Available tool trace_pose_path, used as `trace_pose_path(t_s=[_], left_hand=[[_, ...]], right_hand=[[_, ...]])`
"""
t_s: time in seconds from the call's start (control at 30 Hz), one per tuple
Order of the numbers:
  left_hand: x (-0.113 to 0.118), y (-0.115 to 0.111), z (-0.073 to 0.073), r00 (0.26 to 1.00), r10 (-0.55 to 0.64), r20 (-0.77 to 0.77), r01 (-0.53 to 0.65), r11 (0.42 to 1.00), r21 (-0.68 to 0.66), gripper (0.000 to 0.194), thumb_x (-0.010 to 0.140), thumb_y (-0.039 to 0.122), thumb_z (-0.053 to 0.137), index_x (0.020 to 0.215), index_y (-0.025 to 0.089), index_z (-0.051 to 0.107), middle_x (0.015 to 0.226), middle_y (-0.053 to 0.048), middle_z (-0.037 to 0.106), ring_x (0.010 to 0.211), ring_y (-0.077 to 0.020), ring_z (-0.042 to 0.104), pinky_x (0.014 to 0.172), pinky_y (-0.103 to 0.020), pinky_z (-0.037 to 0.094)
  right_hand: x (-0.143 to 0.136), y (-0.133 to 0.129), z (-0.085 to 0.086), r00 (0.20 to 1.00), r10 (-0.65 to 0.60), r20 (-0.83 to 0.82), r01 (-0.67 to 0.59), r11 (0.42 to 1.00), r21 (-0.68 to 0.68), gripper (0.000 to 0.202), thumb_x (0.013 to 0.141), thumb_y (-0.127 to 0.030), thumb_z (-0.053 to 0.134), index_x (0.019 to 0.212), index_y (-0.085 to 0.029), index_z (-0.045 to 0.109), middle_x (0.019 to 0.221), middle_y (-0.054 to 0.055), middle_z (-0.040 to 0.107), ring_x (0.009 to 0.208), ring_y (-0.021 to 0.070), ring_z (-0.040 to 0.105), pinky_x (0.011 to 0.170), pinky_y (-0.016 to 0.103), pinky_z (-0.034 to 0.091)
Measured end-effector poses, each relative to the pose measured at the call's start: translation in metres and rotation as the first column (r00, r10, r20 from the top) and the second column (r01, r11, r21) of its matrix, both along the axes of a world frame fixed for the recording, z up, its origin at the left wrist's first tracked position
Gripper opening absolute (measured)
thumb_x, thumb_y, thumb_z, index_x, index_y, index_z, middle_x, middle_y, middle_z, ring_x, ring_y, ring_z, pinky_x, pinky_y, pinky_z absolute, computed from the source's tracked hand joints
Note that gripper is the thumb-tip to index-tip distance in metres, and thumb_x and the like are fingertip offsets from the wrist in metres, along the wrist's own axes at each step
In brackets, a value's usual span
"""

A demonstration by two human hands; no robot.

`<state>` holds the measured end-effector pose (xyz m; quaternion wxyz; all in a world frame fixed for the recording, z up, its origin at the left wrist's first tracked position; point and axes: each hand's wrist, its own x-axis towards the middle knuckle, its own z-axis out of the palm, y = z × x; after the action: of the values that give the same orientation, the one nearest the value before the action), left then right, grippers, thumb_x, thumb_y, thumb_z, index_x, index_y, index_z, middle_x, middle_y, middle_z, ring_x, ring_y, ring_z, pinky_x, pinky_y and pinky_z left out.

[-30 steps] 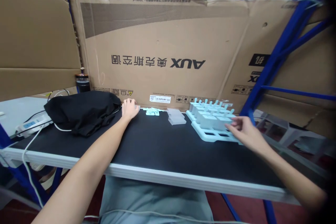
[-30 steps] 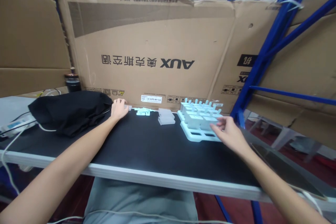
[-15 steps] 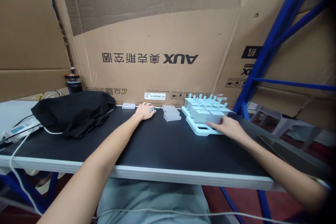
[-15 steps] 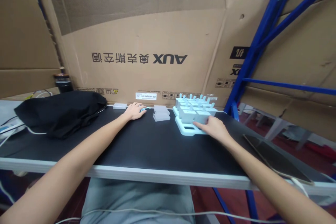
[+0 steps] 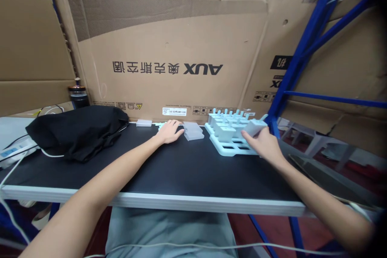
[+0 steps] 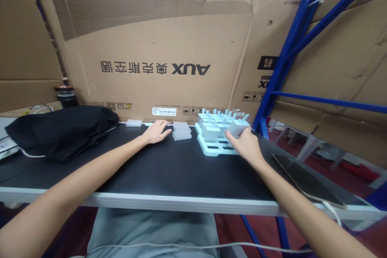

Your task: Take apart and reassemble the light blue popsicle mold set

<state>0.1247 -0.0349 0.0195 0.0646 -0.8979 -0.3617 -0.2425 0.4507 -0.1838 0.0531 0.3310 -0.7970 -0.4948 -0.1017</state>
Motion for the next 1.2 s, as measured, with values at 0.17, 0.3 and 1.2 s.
trace_pose_path(t_s=[0.17, 0.3, 1.2], left_hand=[[0.031, -0.014, 0.001, 0.984, -0.176, -0.026, 0.175, 0.984, -0.031, 0.057, 0.089, 0.058, 0.036, 0.137, 0.027, 0.036, 0.143, -0.005, 0.039, 0.133, -0.0249, 0.031, 0.109, -0.041, 0.028], [0.051, 0.0, -0.008, 0.985, -0.144, -0.099, 0.133, 0.985, -0.113, 0.058, 0.086, 0.064, 0.038, 0.129, 0.026, 0.047, 0.141, -0.006, 0.042, 0.136, -0.0287, 0.026, 0.11, -0.046, 0.025], [-0.14, 0.039, -0.021, 0.931, 0.364, -0.018, -0.364, 0.93, -0.041, 0.044, 0.086, 0.043, 0.043, 0.123, 0.02, 0.052, 0.135, -0.009, 0.045, 0.128, -0.0266, 0.037, 0.107, -0.038, 0.03]], right_hand=[[-0.018, -0.017, 0.03, 0.995, 0.069, -0.071, -0.057, 0.987, 0.151, 0.047, 0.073, -0.046, 0.056, 0.11, -0.018, 0.049, 0.103, 0.013, 0.064, 0.091, 0.0279, 0.061, 0.077, 0.035, 0.047], [-0.052, -0.012, 0.051, 0.972, 0.234, 0.002, -0.233, 0.967, 0.107, 0.035, 0.074, -0.041, 0.05, 0.103, -0.021, 0.049, 0.093, 0.009, 0.064, 0.08, 0.0239, 0.06, 0.068, 0.033, 0.045], [-0.216, 0.165, 0.042, 0.654, 0.583, 0.483, -0.274, 0.777, -0.567, 0.066, 0.073, -0.061, 0.046, 0.121, -0.018, 0.057, 0.115, 0.017, 0.062, 0.106, 0.0314, 0.057, 0.084, 0.04, 0.044]])
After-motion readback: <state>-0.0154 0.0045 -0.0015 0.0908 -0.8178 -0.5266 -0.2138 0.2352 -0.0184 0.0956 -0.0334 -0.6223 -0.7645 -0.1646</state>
